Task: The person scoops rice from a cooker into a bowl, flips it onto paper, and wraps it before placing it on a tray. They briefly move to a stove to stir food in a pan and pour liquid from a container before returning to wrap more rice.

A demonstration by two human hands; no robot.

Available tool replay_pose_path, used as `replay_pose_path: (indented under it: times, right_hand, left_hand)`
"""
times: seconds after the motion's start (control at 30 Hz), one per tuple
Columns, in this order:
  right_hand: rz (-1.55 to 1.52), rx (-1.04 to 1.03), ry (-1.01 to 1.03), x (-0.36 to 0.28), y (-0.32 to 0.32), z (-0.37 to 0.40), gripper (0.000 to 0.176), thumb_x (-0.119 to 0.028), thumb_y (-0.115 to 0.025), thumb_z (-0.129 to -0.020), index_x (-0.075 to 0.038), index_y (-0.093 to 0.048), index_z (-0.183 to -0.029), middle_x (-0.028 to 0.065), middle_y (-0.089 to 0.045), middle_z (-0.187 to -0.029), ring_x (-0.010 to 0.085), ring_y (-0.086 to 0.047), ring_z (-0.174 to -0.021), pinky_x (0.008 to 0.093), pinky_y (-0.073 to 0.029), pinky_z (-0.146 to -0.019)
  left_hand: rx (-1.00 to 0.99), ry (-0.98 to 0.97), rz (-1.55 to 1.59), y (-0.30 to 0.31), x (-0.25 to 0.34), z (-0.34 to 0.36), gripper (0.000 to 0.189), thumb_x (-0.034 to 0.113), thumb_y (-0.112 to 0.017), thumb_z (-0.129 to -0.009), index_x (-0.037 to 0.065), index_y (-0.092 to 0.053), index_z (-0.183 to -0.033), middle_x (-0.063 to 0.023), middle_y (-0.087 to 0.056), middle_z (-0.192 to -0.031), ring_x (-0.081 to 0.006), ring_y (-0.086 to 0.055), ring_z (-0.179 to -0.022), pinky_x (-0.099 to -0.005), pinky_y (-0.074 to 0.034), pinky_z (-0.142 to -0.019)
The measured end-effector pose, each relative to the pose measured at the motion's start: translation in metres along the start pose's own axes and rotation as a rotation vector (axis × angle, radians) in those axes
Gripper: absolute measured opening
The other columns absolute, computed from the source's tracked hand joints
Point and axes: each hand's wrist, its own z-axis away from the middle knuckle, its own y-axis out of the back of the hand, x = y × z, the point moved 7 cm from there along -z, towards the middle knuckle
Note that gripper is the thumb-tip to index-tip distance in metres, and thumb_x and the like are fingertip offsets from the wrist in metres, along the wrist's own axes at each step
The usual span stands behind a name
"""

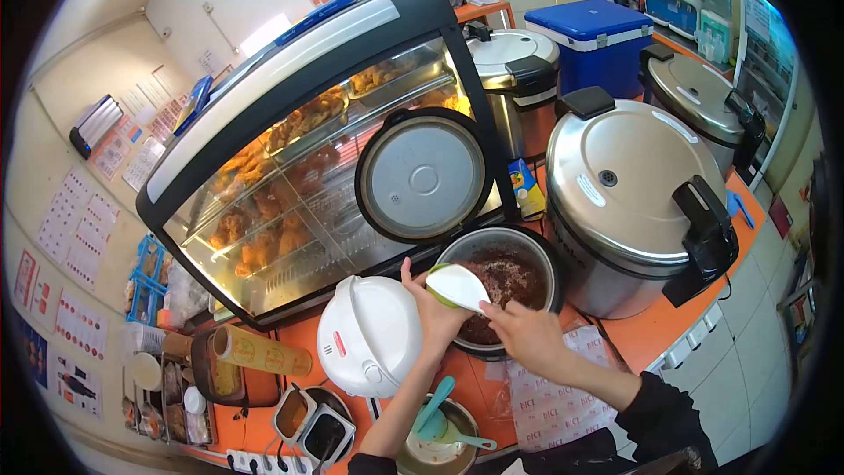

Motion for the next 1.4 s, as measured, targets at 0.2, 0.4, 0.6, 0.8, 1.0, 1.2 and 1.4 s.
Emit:
replay_pose_path:
  times: [0.2, 0.4, 0.6, 0.8, 1.0, 1.2, 1.4]
  right_hand:
    - [-0.221, -0.162, -0.144, 0.051, -0.021, -0.004, 0.027, -0.023, -0.056, -0.085, -0.012, -0.063, -0.109, 0.0146, -0.062, -0.074, 0.0363, -0.061, -0.064, 0.0466, -0.049, -0.059]
    - [-0.221, -0.08, -0.084, 0.011, -0.012, 0.005, 0.027, -0.025, -0.055, -0.085, -0.014, -0.065, -0.108, 0.0157, -0.062, -0.076, 0.0351, -0.062, -0.072, 0.0464, -0.048, -0.065]
    - [-0.041, 0.011, -0.218, 0.068, 0.013, -0.029, 0.034, -0.037, -0.065, -0.077, -0.024, -0.065, -0.108, 0.0103, -0.063, -0.09, 0.0321, -0.06, -0.085, 0.0448, -0.047, -0.067]
    - [-1.342, -0.081, -0.328, 0.048, -0.018, 0.057, 0.049, -0.04, -0.033, -0.097, -0.008, -0.041, -0.133, 0.0054, -0.052, -0.125, 0.02, -0.048, -0.111, 0.0357, -0.036, -0.094]
    - [-2.071, 0.143, -0.807, 0.098, -0.081, 0.192, 0.049, -0.044, -0.038, -0.094, -0.007, -0.044, -0.127, 0.0078, -0.054, -0.12, 0.0234, -0.051, -0.111, 0.0388, -0.037, -0.099]
    - [-0.055, 0.013, -0.154, 0.108, -0.133, 0.226, 0.041, -0.023, -0.072, -0.066, -0.017, -0.061, -0.105, 0.0172, -0.043, -0.123, 0.0363, -0.04, -0.112, 0.0459, -0.038, -0.09]
    - [0.147, -0.436, -0.178, 0.105, -0.148, 0.215, 0.065, -0.018, -0.076, -0.055, -0.027, -0.053, -0.115, 0.0161, -0.042, -0.122, 0.0381, -0.042, -0.108, 0.0504, -0.039, -0.083]
  left_hand:
    - [0.052, 0.138, 0.182, 0.007, 0.003, 0.022, 0.123, 0.007, -0.086, -0.048, 0.013, -0.001, -0.136, -0.0137, -0.041, -0.116, -0.0248, -0.046, -0.109, -0.038, -0.036, -0.099]
    - [0.022, 0.049, 0.102, 0.004, 0.012, 0.016, 0.122, 0.002, -0.083, -0.046, 0.012, -0.001, -0.136, -0.0136, -0.042, -0.115, -0.0259, -0.048, -0.108, -0.0375, -0.038, -0.097]
    - [0.09, 0.093, 0.268, 0.011, 0.011, 0.025, 0.122, 0.003, -0.084, -0.048, 0.011, 0.0, -0.136, -0.014, -0.04, -0.118, -0.0259, -0.047, -0.109, -0.0372, -0.037, -0.098]
    - [0.042, 0.232, 0.431, -0.012, 0.075, 0.109, 0.12, 0.007, -0.085, -0.05, 0.008, -0.001, -0.136, -0.0158, -0.037, -0.121, -0.026, -0.043, -0.115, -0.0378, -0.035, -0.1]
    - [-0.291, 0.263, -0.002, -0.098, 0.052, 0.223, 0.097, 0.01, -0.079, -0.055, 0.003, -0.022, -0.134, -0.0198, -0.035, -0.129, -0.0364, -0.035, -0.12, -0.046, -0.024, -0.104]
    - [-0.447, 0.118, -0.692, -0.137, -0.06, 0.289, 0.058, 0.006, -0.054, -0.071, 0.0, -0.038, -0.127, -0.017, -0.042, -0.129, -0.0359, -0.034, -0.124, -0.0465, -0.023, -0.105]
    - [-0.388, 0.088, -0.866, -0.141, -0.062, 0.298, 0.079, 0.006, -0.07, -0.059, -0.001, -0.035, -0.129, -0.0186, -0.036, -0.133, -0.0382, -0.03, -0.126, -0.048, -0.024, -0.104]
